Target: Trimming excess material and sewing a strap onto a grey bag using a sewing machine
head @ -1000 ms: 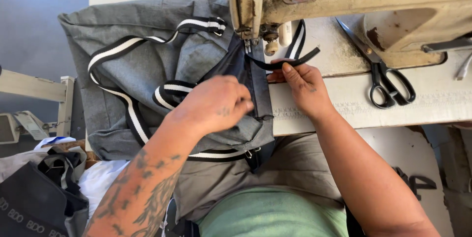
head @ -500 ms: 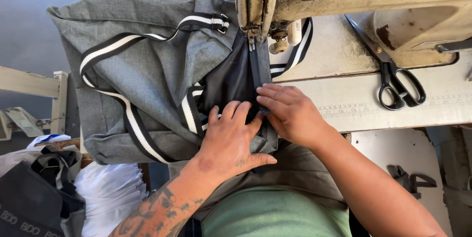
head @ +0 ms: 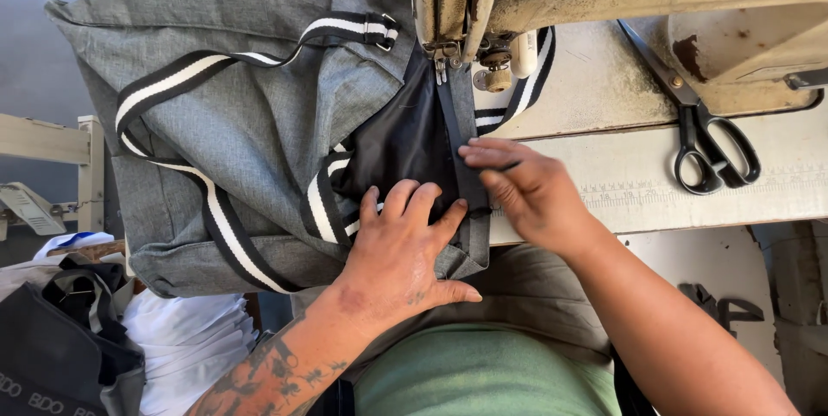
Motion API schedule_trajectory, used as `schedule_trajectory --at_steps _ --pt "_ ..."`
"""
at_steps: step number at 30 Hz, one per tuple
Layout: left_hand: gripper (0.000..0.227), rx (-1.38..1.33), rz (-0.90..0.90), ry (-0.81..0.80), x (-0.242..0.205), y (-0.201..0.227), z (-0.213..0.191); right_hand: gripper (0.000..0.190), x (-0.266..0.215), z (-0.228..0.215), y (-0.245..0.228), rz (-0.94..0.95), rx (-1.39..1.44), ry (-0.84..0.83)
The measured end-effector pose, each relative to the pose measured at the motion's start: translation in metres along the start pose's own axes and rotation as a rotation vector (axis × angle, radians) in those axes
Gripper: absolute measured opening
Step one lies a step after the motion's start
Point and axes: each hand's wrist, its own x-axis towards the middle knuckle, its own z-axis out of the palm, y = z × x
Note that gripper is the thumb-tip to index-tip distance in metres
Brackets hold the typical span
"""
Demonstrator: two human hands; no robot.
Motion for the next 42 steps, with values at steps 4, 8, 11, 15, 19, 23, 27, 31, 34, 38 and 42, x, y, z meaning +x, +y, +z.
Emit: schedule_trajectory --at_steps 4,8,11,15,19,23,27,31,34,38,42 --pt "0.105 0.024 -0.003 0.002 -0.001 -0.001 0.007 0.021 -0.004 0.011 -0.002 -0.272 -0.487 -0.097" --pt "0.102 0.008 -0.003 -0.027 -0.001 -0.001 0.001 0.021 -0.004 0.013 -0.003 -0.299 -0.538 -0.089" --pt "0.097 -0.013 -0.010 -0.074 0.001 -0.001 -0.002 0.022 -0.004 0.012 -0.003 -0.305 -0.553 -0.083" --pt "0.104 -0.002 0.010 -0.102 0.002 -0.003 -0.013 0.025 -0.007 0.010 0.000 -0.282 -0.545 -0.179" --pt "0.056 -0.245 0.063 -0.340 0.029 -0.030 -0.075 0.038 -0.012 0.005 -0.002 -0.216 -0.500 -0.316" --pt "0.026 -0.114 0.116 0.218 0.086 -0.094 -0.011 0.037 -0.005 0.001 -0.012 -0.316 -0.482 -0.217" --pt "0.056 -0.122 0.054 0.087 0.103 -0.105 -0.026 0.049 -0.003 -0.007 -0.006 -0.338 -0.459 -0.318" --pt "0.064 -0.149 -0.027 -0.110 0.105 -0.104 -0.041 0.046 0.000 -0.007 -0.004 -0.341 -0.469 -0.368" --pt "0.073 -0.101 -0.031 -0.113 0.113 -0.118 -0.031 0.043 0.007 -0.006 -0.003 -0.347 -0.475 -0.359" --pt "0.076 -0.110 -0.033 -0.096 0.124 -0.126 -0.036 0.040 0.015 -0.006 0.006 -0.369 -0.504 -0.364" --pt "0.093 -0.010 -0.021 -0.092 0.139 -0.133 -0.039 0.035 0.028 -0.007 0.013 -0.366 -0.513 -0.351"
